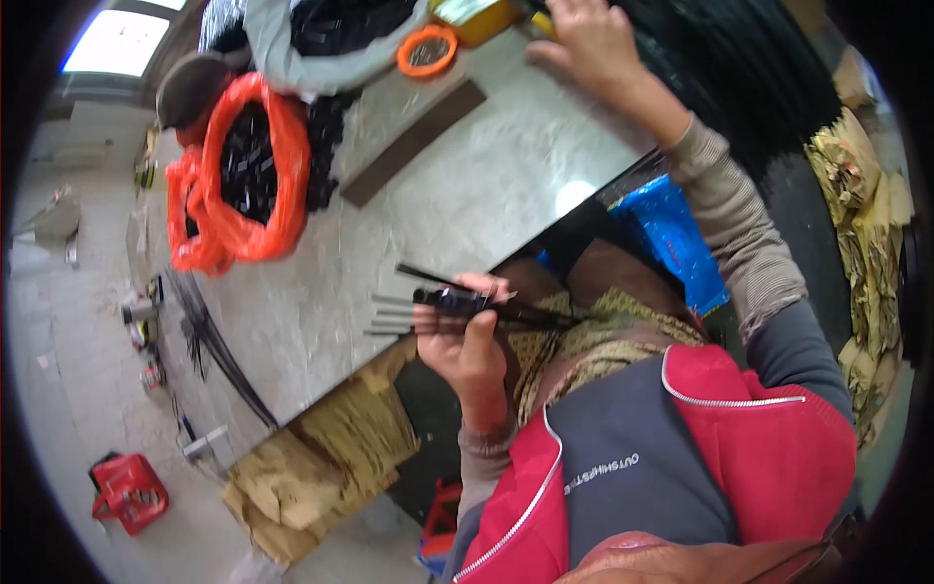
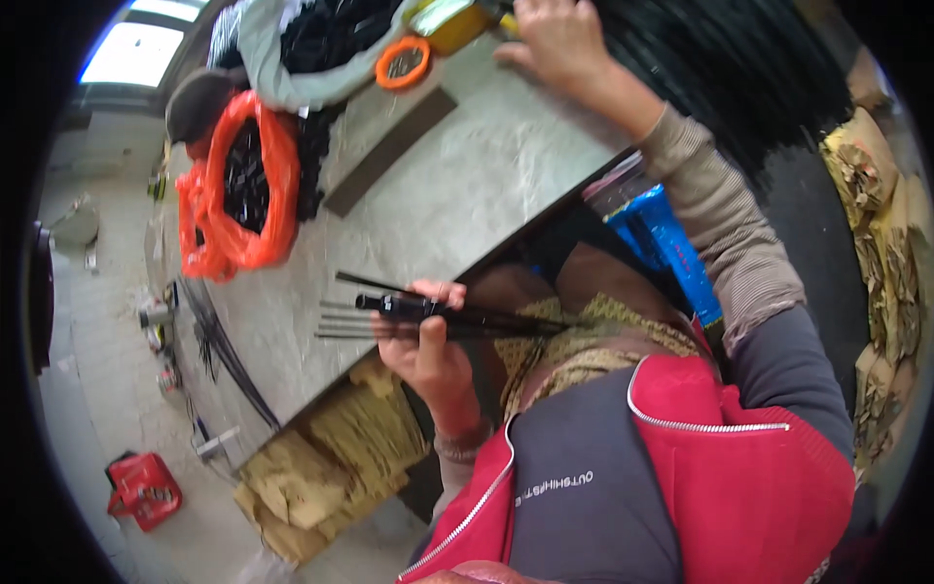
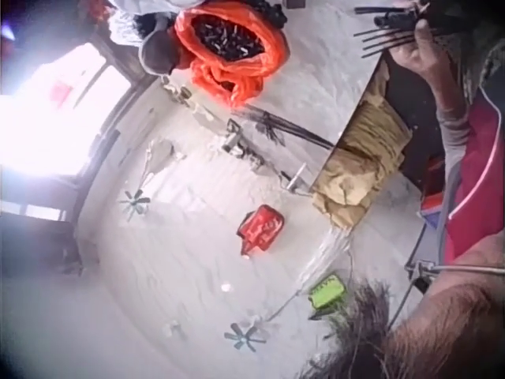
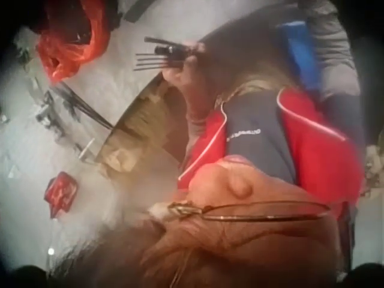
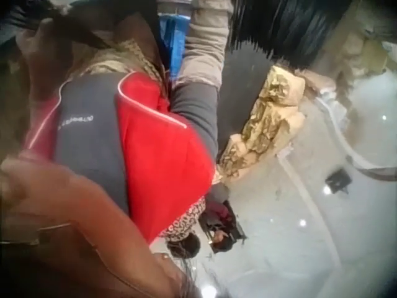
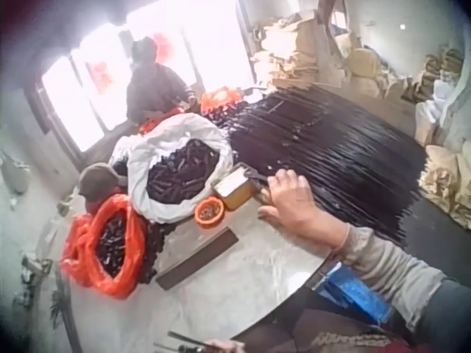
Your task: Assembling industrial brushes by inserting black bristles into plastic housings and trimming the ends with pliers.
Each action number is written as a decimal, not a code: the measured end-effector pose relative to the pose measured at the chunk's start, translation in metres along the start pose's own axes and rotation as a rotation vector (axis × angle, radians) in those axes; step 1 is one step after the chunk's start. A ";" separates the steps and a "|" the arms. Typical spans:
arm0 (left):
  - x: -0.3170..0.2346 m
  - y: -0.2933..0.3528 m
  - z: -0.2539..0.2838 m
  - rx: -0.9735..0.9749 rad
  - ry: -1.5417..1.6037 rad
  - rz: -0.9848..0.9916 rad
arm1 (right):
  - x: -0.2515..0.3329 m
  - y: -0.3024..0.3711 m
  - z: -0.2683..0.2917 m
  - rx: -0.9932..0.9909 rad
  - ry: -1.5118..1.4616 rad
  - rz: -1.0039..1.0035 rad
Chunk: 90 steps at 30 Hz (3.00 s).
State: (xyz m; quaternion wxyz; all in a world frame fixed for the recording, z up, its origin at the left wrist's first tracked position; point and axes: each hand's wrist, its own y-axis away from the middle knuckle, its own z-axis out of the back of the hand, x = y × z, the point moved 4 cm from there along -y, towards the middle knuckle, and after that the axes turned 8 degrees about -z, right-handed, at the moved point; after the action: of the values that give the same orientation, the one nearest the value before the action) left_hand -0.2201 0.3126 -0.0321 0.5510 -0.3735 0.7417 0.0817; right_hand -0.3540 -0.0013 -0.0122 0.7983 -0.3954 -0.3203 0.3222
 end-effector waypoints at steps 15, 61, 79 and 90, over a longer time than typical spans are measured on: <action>0.011 0.002 0.009 0.092 0.243 -0.039 | 0.067 0.016 0.063 1.395 -0.890 -0.593; 0.006 0.017 -0.002 -0.001 0.037 -0.081 | 0.129 0.056 0.097 2.065 -1.003 -0.431; 0.006 0.016 0.000 0.019 0.124 -0.046 | 0.129 0.070 0.109 2.202 -1.237 -0.961; 0.008 0.014 0.000 0.040 0.124 0.017 | 0.128 0.072 0.105 2.271 -1.231 -0.954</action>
State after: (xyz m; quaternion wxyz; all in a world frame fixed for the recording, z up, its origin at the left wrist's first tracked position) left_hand -0.2307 0.3189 -0.0431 0.5108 -0.3605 0.7790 0.0482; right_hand -0.3778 0.1764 0.0110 0.4429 0.8199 -0.2857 0.2234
